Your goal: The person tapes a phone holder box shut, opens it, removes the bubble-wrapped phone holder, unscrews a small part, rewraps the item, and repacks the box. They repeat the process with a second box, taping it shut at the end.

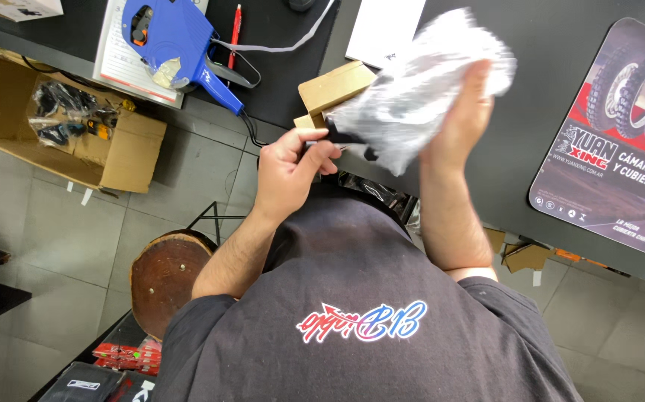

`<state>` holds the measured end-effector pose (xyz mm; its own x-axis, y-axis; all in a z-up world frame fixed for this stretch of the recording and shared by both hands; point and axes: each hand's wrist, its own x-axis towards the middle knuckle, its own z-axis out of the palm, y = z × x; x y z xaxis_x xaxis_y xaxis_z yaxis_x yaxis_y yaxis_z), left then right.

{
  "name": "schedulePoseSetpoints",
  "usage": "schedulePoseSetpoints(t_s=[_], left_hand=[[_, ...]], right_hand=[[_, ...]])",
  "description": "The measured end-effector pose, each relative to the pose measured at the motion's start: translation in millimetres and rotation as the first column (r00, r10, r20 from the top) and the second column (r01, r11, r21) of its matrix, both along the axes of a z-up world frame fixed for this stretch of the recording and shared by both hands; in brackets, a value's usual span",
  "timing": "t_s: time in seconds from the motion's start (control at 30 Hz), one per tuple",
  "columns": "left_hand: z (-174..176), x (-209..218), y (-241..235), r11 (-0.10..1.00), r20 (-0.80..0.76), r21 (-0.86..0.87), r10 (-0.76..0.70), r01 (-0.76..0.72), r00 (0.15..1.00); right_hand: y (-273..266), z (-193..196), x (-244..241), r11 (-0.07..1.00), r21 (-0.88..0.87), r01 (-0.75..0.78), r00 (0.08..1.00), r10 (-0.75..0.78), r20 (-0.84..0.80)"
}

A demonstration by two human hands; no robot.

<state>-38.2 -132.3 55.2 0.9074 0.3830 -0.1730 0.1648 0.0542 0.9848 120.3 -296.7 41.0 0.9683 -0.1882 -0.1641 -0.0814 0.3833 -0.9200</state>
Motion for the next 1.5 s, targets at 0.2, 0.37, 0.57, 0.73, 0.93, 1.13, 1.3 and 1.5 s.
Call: schedulePoseSetpoints(t_s=[0.2,0.37,0.57,0.73,0.93,1.13,1.3,1.5], left_hand=[[-11.7,-18.1,5.4,0.992,0.185,-0.111,-0.031,0.052,0.982],[-26.5,-27.2,29.4,0.977,0.275,-0.212,0.058,0.001,0.960],[-20.8,-19.9,47.0,0.978,0.222,-0.201,0.096,-0.051,0.970],[-22.1,-9.5,51.3,0.984,0.161,-0.176,0.064,-0.035,0.985],[-22.0,4.6,42.0,0.961,0.246,-0.258,-0.036,0.101,0.969],[-7.6,11.5,39.6,0.971,0.456,-0.129,-0.123,0.202,0.882],[-10.1,6.7,42.0,0.972,0.471,0.007,-0.210,0.235,0.857],[-11.4,4.3,22.8,0.963,0.348,-0.218,-0.076,0.159,0.934]], right_hand=[[-102.8,-54.0,59.1,0.852,0.496,-0.167,0.986,0.137,0.096],[-125.3,-34.0,59.6,0.957,0.000,0.288,0.951,-0.287,0.116],[-155.8,-87.9,42.4,0.697,-0.706,-0.126,0.985,0.174,-0.004],[-138.2,-75.9,16.5,0.390,-0.919,-0.053,0.975,0.219,0.036],[-63.0,-31.5,-24.3,0.556,-0.763,0.330,0.789,0.280,0.546],[-12.7,-11.8,-58.2,0.468,-0.304,-0.830,0.434,0.883,0.175],[-9.1,-36.1,-56.3,0.292,0.093,-0.952,0.304,0.863,0.402],[-13.2,-44.7,-58.1,0.516,0.002,-0.857,0.495,0.822,0.280]])
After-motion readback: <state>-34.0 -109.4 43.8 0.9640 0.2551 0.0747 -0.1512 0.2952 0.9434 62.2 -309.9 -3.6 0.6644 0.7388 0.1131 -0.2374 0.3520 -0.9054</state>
